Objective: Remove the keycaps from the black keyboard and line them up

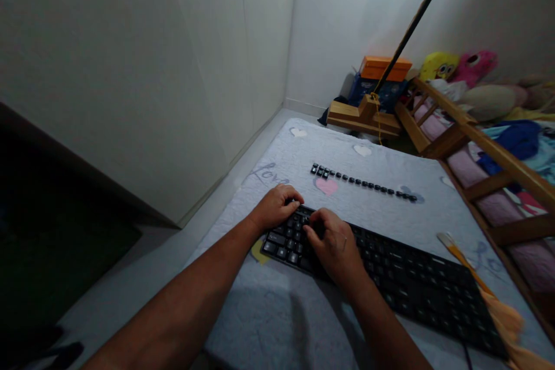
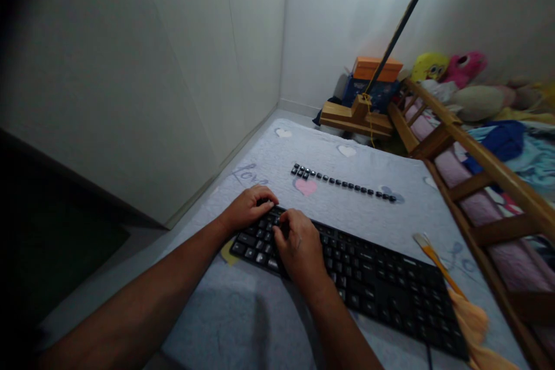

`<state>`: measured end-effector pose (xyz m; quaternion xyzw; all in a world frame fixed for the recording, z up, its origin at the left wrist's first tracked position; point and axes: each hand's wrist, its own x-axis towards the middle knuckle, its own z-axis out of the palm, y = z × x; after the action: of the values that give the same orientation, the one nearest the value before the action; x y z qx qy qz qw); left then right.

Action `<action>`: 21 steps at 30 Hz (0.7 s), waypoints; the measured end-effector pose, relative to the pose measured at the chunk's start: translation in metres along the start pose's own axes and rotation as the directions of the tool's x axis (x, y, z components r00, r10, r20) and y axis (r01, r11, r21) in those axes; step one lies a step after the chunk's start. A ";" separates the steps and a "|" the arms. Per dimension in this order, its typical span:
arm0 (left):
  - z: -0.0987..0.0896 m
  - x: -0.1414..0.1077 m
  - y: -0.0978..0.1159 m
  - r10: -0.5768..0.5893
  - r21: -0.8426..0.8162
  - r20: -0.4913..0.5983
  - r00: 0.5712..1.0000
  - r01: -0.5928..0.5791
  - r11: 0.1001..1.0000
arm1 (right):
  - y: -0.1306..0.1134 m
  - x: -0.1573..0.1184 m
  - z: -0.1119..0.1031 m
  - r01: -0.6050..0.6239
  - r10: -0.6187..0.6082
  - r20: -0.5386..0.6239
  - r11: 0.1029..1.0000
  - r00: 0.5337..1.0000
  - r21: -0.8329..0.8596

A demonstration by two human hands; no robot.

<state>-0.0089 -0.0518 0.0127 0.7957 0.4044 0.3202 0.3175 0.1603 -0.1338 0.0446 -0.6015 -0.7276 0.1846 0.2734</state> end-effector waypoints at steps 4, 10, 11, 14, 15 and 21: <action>0.000 0.000 -0.001 -0.005 0.000 -0.004 1.000 0.005 1.000 | 0.003 -0.002 -0.001 0.044 -0.045 0.012 0.999 0.999 0.012; 0.000 0.000 0.001 -0.008 0.000 0.000 1.000 0.008 1.000 | 0.005 -0.002 0.001 0.059 -0.059 -0.007 0.998 0.998 -0.019; -0.001 0.000 0.001 -0.006 0.001 0.001 1.000 0.006 1.000 | 0.005 -0.002 0.003 0.060 -0.060 -0.012 0.998 0.998 -0.033; -0.001 0.000 0.001 -0.001 0.001 -0.001 1.000 0.001 1.000 | 0.007 -0.002 0.006 0.073 -0.075 -0.021 0.994 0.997 -0.084; -0.001 0.000 0.001 0.000 0.002 -0.001 1.000 0.000 1.000 | 0.007 -0.002 0.008 0.079 -0.082 -0.026 0.992 0.996 -0.099; 0.000 0.000 -0.001 -0.008 0.010 -0.003 1.000 0.008 1.000 | 0.008 0.001 0.009 0.118 -0.126 -0.053 0.983 0.991 -0.141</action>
<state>-0.0093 -0.0517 0.0117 0.7953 0.4094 0.3180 0.3143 0.1604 -0.1305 0.0333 -0.5785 -0.7652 0.0983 0.2646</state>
